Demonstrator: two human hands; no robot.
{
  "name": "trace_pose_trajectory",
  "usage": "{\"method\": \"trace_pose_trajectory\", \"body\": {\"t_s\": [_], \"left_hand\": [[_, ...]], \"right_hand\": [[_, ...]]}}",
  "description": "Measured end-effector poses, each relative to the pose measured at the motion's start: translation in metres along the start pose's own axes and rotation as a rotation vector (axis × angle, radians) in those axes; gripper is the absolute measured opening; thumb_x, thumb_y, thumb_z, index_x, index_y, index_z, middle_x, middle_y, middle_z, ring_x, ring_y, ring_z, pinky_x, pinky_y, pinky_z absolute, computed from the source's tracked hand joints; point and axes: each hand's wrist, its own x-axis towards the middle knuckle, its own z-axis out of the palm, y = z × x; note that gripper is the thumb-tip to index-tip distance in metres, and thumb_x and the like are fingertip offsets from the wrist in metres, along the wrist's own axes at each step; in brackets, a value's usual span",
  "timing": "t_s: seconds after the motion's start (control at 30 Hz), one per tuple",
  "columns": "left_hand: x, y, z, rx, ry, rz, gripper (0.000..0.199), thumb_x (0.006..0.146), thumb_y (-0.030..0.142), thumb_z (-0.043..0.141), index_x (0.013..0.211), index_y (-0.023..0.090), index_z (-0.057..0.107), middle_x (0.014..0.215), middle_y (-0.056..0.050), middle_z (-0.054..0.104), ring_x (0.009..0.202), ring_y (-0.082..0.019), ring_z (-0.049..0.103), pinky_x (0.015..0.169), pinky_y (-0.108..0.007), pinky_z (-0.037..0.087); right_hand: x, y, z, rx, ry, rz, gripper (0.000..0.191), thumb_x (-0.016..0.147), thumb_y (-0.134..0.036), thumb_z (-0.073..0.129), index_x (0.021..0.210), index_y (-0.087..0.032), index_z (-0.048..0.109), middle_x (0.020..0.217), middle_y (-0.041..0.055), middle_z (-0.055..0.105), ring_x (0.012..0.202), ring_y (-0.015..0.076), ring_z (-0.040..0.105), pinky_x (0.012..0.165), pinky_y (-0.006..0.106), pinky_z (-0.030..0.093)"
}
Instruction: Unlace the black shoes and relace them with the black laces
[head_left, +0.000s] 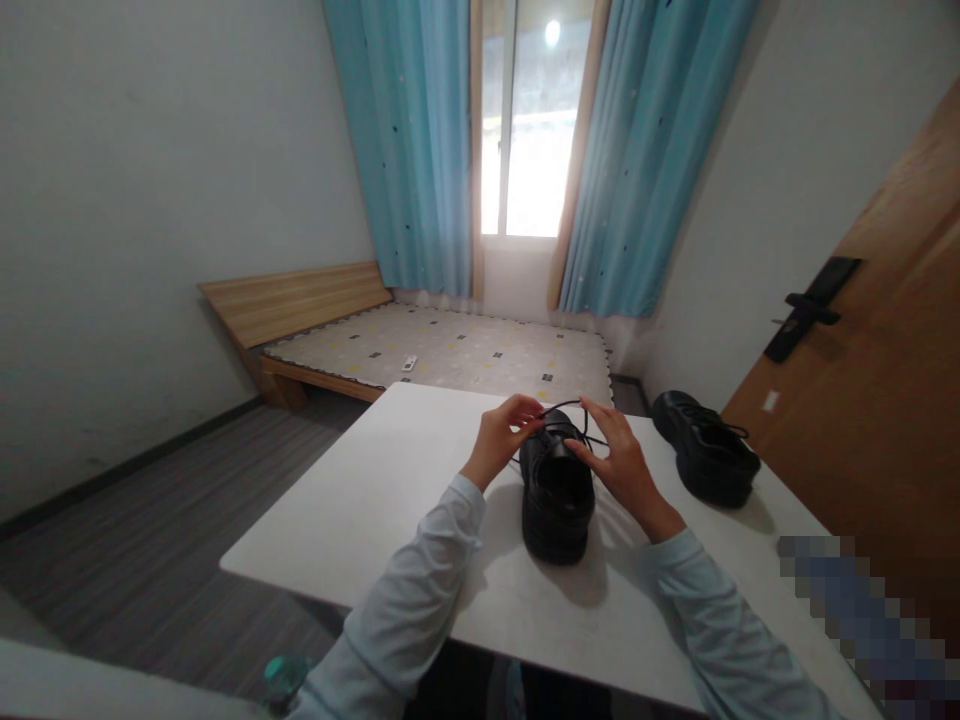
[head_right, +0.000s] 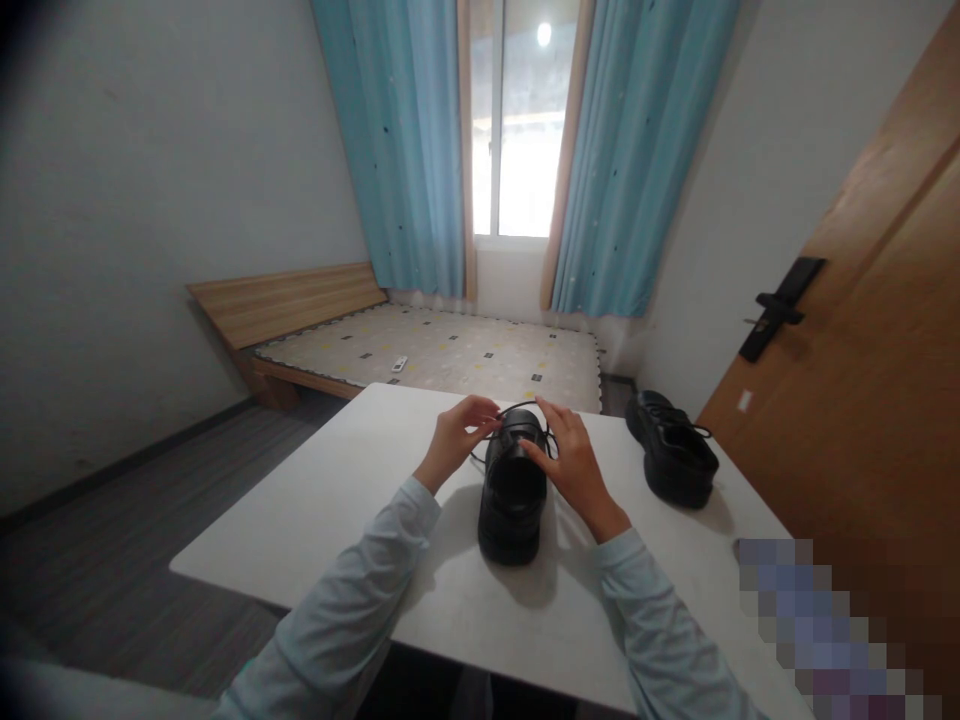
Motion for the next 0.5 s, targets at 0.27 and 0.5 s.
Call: {"method": "trace_pose_trajectory", "body": {"t_s": [0.27, 0.5], "left_hand": [[-0.005, 0.002, 0.007, -0.157, -0.121, -0.017, 0.025, 0.071, 0.031, 0.071, 0.087, 0.015, 0.062, 0.084, -0.005, 0.07, 0.077, -0.015, 0.068, 0.076, -0.028, 0.056], [-0.007, 0.011, 0.011, -0.282, -0.184, -0.083, 0.031, 0.067, 0.034, 0.074, 0.085, 0.012, 0.063, 0.083, -0.006, 0.07, 0.076, -0.016, 0.068, 0.075, -0.029, 0.056]], "right_hand": [[-0.001, -0.006, 0.002, -0.115, -0.006, -0.074, 0.049, 0.082, -0.046, 0.057, 0.124, -0.02, 0.057, 0.093, 0.0098, 0.057, 0.088, 0.0258, 0.052, 0.077, 0.042, 0.045], [-0.002, -0.017, 0.005, -0.15, 0.02, -0.076, 0.032, 0.083, -0.045, 0.057, 0.096, -0.018, 0.066, 0.084, 0.0074, 0.057, 0.081, 0.023, 0.053, 0.071, 0.036, 0.04]]}}
